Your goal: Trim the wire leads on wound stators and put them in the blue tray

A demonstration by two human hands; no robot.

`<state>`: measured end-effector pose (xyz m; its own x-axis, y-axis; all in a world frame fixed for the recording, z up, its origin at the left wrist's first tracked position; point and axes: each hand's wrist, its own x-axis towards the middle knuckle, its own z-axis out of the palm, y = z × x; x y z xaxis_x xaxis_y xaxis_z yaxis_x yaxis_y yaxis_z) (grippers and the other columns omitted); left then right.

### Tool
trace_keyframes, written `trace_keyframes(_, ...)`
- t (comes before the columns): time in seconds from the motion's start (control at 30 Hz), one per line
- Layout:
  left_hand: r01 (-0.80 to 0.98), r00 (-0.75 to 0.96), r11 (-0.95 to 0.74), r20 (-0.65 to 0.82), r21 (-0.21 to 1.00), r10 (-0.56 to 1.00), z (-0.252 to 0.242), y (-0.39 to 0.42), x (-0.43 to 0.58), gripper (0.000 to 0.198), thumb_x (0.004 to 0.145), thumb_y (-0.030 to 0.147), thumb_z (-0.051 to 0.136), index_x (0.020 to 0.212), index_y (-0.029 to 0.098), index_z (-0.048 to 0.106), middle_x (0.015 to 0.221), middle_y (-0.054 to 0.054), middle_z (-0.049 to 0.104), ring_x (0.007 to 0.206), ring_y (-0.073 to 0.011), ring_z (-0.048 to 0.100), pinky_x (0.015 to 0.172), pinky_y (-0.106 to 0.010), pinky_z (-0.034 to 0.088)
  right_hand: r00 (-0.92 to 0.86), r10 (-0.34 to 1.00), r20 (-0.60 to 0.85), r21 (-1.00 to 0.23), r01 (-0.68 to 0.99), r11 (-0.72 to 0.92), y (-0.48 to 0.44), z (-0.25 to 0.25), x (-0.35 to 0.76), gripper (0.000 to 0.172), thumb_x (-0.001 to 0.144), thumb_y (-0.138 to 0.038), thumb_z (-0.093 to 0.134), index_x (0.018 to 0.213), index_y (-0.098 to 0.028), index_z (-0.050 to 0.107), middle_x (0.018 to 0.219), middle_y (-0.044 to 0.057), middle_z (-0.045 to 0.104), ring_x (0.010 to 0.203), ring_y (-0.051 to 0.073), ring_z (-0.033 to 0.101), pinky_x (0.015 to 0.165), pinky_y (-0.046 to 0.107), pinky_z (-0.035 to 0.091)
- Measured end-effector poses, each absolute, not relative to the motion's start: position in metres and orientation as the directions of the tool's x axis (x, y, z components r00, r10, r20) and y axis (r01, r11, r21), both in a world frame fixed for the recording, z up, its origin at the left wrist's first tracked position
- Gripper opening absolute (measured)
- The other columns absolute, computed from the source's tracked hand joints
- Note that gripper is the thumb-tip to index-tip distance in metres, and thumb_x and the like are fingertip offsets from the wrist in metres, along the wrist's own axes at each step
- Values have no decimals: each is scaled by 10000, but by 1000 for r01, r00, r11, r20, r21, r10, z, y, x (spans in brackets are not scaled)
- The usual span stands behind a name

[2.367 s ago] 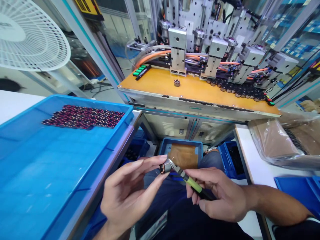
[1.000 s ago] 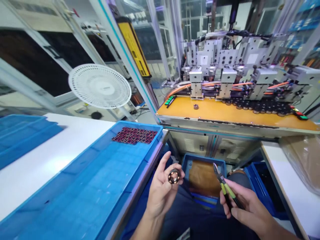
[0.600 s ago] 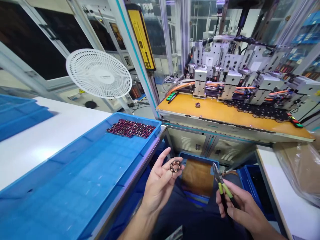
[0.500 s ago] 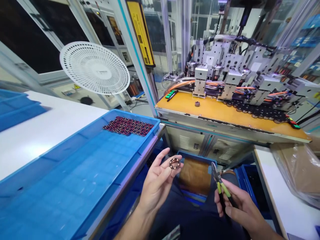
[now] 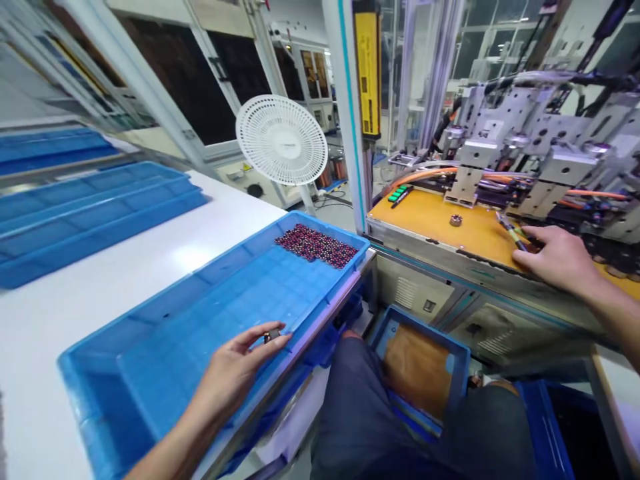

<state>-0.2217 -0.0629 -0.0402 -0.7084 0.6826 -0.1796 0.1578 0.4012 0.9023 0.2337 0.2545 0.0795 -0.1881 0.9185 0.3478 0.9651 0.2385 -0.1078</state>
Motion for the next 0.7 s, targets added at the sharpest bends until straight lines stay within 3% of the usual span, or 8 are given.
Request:
trace_keyframes(0.13, 319, -701, 454, -116, 832, 704, -70, -27, -277, 536, 526, 566, 873, 883, 183, 759, 876, -97, 808, 844, -322, 766, 821, -450, 614, -165, 903, 397, -80, 974, 213, 280, 59, 222, 687, 757, -501, 521, 1262, -62, 675, 1275, 208, 667, 1173, 349, 623, 1045, 447, 479)
trace_keyframes(0.33, 606, -553, 356, 55, 711, 832, -117, 74, -315, 293, 910, 405, 676, 1059, 153, 686, 1075, -75, 726, 1001, -223, 691, 937, -476, 548, -174, 881, 439, -46, 975, 216, 288, 48, 235, 689, 728, -618, 476, 1179, -152, 707, 1270, 168, 683, 1145, 338, 646, 1017, 447, 503)
trace_keyframes(0.5, 659, -531, 292, 154, 693, 833, -145, 130, -311, 274, 930, 341, 658, 1138, 162, 655, 1205, -88, 665, 1073, -236, 651, 928, -469, 551, -173, 873, 456, -31, 977, 210, 285, 50, 237, 542, 756, -553, 536, 1147, -219, 708, 1245, 150, 700, 1140, 317, 647, 991, 429, 502)
trace_keyframes(0.7, 592, -641, 290, 222, 752, 735, -160, 140, -308, 334, 928, 293, 660, 1228, 162, 593, 1215, -88, 628, 910, -183, 659, 789, -382, 590, -163, 879, 447, -30, 980, 197, 281, 53, 233, 466, 787, -470, 594, 1174, -233, 700, 1245, 149, 699, 1150, 320, 646, 998, 445, 491)
